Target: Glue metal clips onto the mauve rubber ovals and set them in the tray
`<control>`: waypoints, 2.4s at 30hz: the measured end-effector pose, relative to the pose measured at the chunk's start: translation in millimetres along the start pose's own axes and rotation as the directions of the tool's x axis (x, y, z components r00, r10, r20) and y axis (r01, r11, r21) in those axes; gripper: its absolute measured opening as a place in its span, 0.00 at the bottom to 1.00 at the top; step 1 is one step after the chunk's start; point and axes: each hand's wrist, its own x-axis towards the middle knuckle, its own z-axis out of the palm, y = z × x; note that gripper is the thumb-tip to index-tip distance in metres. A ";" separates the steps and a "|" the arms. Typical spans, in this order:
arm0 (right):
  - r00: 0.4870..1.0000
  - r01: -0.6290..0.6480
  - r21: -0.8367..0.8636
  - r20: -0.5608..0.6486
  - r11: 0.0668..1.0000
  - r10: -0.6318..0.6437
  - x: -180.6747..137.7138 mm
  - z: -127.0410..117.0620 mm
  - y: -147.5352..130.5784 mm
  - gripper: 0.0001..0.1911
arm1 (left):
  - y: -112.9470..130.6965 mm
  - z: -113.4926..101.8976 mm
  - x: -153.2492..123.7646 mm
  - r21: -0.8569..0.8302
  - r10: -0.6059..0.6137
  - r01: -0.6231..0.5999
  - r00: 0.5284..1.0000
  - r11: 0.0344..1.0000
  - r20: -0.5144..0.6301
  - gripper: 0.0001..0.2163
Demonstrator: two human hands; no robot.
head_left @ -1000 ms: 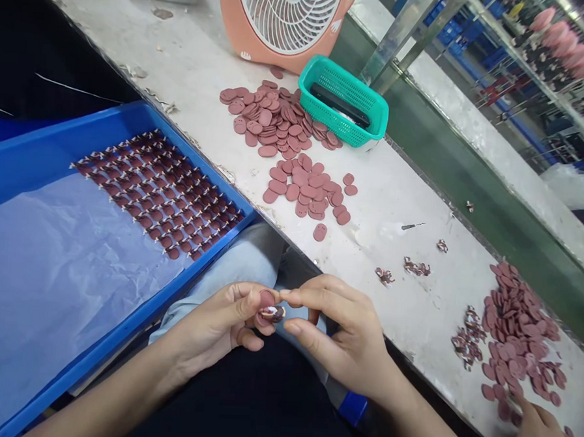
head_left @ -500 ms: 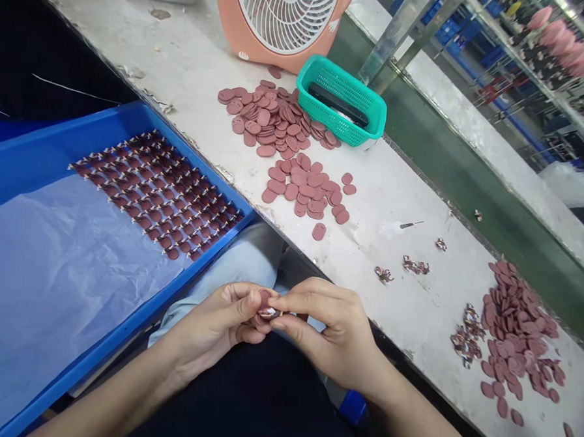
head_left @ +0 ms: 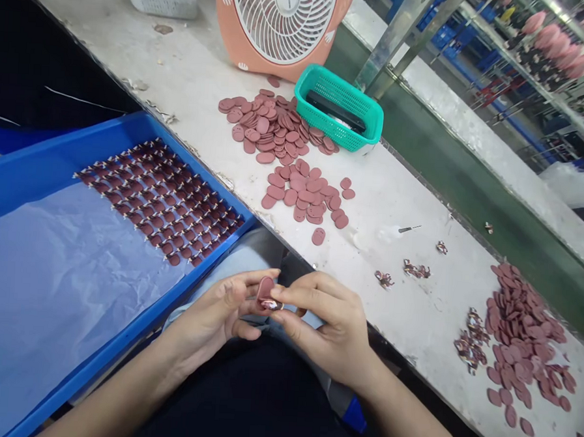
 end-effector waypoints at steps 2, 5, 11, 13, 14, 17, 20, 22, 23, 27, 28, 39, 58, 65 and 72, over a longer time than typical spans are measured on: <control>0.993 0.059 -0.134 -0.094 0.989 -0.072 -0.3 7.8 0.7 0.10 | -2.0 -1.9 -3.7 0.037 0.101 -0.097 0.987 0.995 -0.122 0.25; 0.959 0.156 -0.337 -0.175 0.928 -0.224 -3.1 21.7 2.8 0.13 | -5.9 0.0 -11.1 0.124 0.278 -0.254 0.928 0.959 -0.247 0.19; 0.891 0.326 -0.485 -0.129 0.811 -0.436 -6.2 40.6 6.6 0.21 | -2.6 10.2 -16.9 0.193 0.407 -0.368 0.884 0.910 -0.233 0.14; 0.888 0.344 -0.484 -0.113 0.805 -0.447 -3.4 44.3 8.4 0.21 | -1.0 9.4 -16.8 0.203 0.430 -0.386 0.866 0.900 -0.256 0.12; 0.883 0.349 -0.484 -0.117 0.803 -0.454 -1.3 46.3 9.7 0.20 | -1.0 8.2 -16.7 0.213 0.438 -0.391 0.859 0.895 -0.265 0.11; 0.877 0.348 -0.485 -0.133 0.802 -0.461 5.5 53.4 14.3 0.17 | -3.7 4.8 -16.1 0.234 0.455 -0.398 0.841 0.887 -0.292 0.09; 0.876 0.351 -0.500 -0.123 0.791 -0.467 7.6 57.5 14.7 0.12 | -6.2 3.8 -14.8 0.207 0.429 -0.378 0.831 0.902 -0.352 0.11; 0.870 0.390 -0.488 -0.081 0.781 -0.486 4.3 55.7 10.7 0.10 | -4.9 -0.3 -13.6 0.181 0.399 -0.355 0.815 0.917 -0.420 0.13; 0.869 0.418 -0.468 -0.044 0.779 -0.492 1.5 53.5 8.2 0.09 | -2.8 -5.4 -13.0 0.180 0.390 -0.347 0.804 0.921 -0.449 0.13; 0.880 0.452 -0.384 0.042 0.805 -0.474 -10.2 43.5 4.8 0.04 | 12.2 -54.3 -12.3 0.504 0.522 -0.245 0.664 0.828 -0.535 0.13; 0.889 0.432 -0.385 0.028 0.816 -0.458 -12.4 42.4 7.1 0.05 | 16.5 -71.9 -12.5 0.658 0.587 -0.136 0.607 0.741 -0.536 0.14; 0.954 0.265 -0.426 -0.017 0.865 -0.301 -25.4 49.8 37.9 0.11 | 17.9 -175.7 13.6 0.887 0.463 0.402 0.757 0.228 -0.461 0.15; 0.697 -0.471 -0.399 -0.715 0.787 0.054 -33.3 -28.1 72.8 0.34 | 26.3 -75.6 48.4 0.850 0.802 -0.265 0.294 -0.455 0.521 0.14; 0.637 -0.660 -0.163 -0.639 0.734 0.431 -8.1 -56.1 92.4 0.28 | 20.1 25.1 102.2 0.517 0.404 -0.548 0.323 -0.657 0.856 0.19; 0.686 -0.538 0.212 -0.452 0.816 0.570 -20.9 -30.0 61.7 0.17 | 0.7 -1.6 79.0 0.445 0.509 -0.640 0.097 -0.626 0.855 0.12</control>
